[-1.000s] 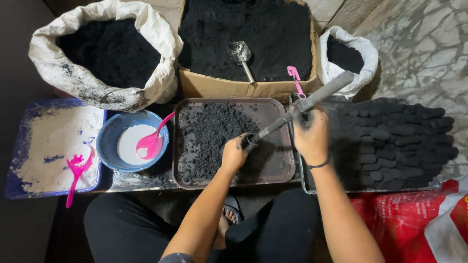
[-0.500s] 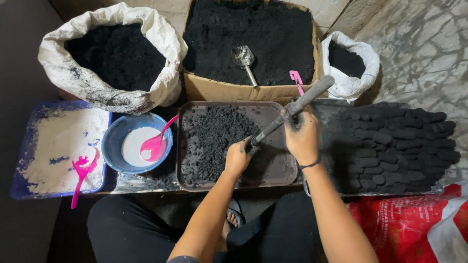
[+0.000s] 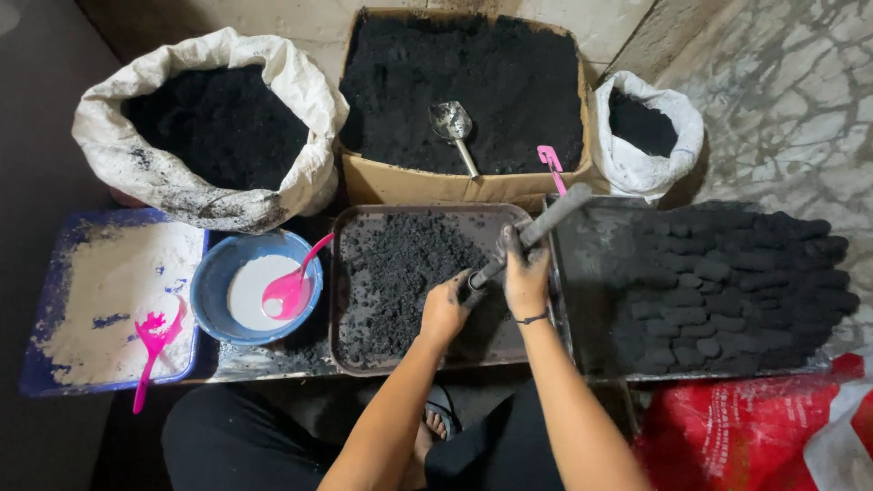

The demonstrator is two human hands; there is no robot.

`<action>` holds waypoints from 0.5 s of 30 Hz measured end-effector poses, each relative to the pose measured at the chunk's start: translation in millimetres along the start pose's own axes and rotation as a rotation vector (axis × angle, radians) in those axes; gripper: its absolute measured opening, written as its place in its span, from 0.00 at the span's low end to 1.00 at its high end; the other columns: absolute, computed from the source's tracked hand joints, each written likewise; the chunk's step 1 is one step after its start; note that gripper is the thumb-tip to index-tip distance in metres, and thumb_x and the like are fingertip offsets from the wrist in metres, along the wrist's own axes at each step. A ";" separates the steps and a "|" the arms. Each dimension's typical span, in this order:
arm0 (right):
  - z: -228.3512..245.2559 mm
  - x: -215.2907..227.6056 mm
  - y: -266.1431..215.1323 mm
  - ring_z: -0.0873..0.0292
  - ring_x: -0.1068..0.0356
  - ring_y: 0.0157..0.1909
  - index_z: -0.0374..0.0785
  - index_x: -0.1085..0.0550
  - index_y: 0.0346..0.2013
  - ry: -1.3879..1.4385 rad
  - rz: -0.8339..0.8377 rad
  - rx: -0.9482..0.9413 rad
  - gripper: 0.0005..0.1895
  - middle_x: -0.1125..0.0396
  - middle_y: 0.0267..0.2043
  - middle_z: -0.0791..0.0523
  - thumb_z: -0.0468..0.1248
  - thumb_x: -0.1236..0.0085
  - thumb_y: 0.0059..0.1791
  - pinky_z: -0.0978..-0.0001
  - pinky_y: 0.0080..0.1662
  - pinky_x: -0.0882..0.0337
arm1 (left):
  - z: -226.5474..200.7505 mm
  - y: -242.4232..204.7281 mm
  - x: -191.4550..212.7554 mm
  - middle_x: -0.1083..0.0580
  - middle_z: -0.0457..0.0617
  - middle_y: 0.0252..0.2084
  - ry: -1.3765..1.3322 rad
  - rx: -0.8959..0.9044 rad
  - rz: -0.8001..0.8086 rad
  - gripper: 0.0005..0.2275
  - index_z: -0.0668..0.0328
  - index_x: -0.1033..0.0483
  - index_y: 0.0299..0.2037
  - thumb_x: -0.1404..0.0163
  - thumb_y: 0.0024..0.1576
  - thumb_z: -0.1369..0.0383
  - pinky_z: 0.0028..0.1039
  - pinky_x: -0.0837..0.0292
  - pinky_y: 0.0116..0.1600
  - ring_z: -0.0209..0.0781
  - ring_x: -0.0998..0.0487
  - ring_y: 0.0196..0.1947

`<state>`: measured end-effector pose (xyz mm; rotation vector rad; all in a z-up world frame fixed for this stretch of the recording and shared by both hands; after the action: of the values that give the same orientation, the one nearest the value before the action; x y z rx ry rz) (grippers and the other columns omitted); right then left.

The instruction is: The person scoops a black granular material into a cylindrical mold and uses a metal rod to compress it. They then eject the formed briquette onto a tray and repeat the process. The person is sitting on the floor during the task.

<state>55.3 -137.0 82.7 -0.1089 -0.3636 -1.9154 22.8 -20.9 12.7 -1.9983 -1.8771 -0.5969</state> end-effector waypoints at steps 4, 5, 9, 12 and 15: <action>-17.9 -13.6 -1.9 0.66 0.40 0.28 0.35 0.36 0.21 0.096 -0.108 0.143 0.13 0.41 0.19 0.59 0.38 0.46 0.45 0.72 0.37 0.37 | 2.1 1.1 -2.0 0.26 0.58 0.37 -0.018 -0.053 -0.021 0.16 0.61 0.30 0.45 0.48 0.46 0.69 0.38 0.30 0.45 0.55 0.26 0.40; -20.2 -16.0 -3.1 0.68 0.41 0.24 0.37 0.37 0.17 0.122 -0.098 0.180 0.14 0.42 0.15 0.60 0.36 0.47 0.45 0.77 0.33 0.39 | 3.9 1.1 -3.7 0.27 0.58 0.39 -0.036 -0.050 -0.014 0.17 0.61 0.30 0.46 0.48 0.46 0.69 0.38 0.31 0.46 0.54 0.27 0.42; -18.3 -25.5 -7.5 0.68 0.44 0.16 0.40 0.41 0.10 0.152 -0.078 0.244 0.19 0.45 0.08 0.60 0.35 0.49 0.44 0.83 0.26 0.41 | 6.3 2.1 -8.5 0.28 0.59 0.42 -0.066 -0.055 -0.009 0.17 0.63 0.31 0.47 0.49 0.46 0.69 0.37 0.33 0.49 0.54 0.28 0.44; -22.7 -26.4 -9.5 0.68 0.43 0.13 0.40 0.40 0.10 0.176 -0.055 0.216 0.18 0.45 0.08 0.59 0.37 0.49 0.44 0.81 0.24 0.40 | 15.2 5.8 -14.4 0.28 0.58 0.44 -0.075 -0.033 0.017 0.18 0.63 0.31 0.48 0.49 0.46 0.70 0.36 0.34 0.51 0.52 0.29 0.46; -17.9 -29.7 -8.8 0.66 0.42 0.10 0.40 0.42 0.09 0.255 0.002 0.237 0.19 0.45 0.05 0.57 0.36 0.52 0.44 0.81 0.20 0.41 | 20.8 7.3 -16.0 0.27 0.57 0.40 -0.093 0.007 0.049 0.20 0.62 0.32 0.48 0.48 0.44 0.70 0.37 0.31 0.48 0.53 0.28 0.44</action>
<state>59.8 -113.0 56.7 0.2890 -0.4132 -1.8427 31.0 -24.5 -13.0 -2.0948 -1.8735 -0.4917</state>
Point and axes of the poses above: each hand's wrist, its own y-axis towards the middle knuckle, its own x-axis out of the back of the hand, z = x × y, the point moved 2 cm from there along y, towards the middle knuckle
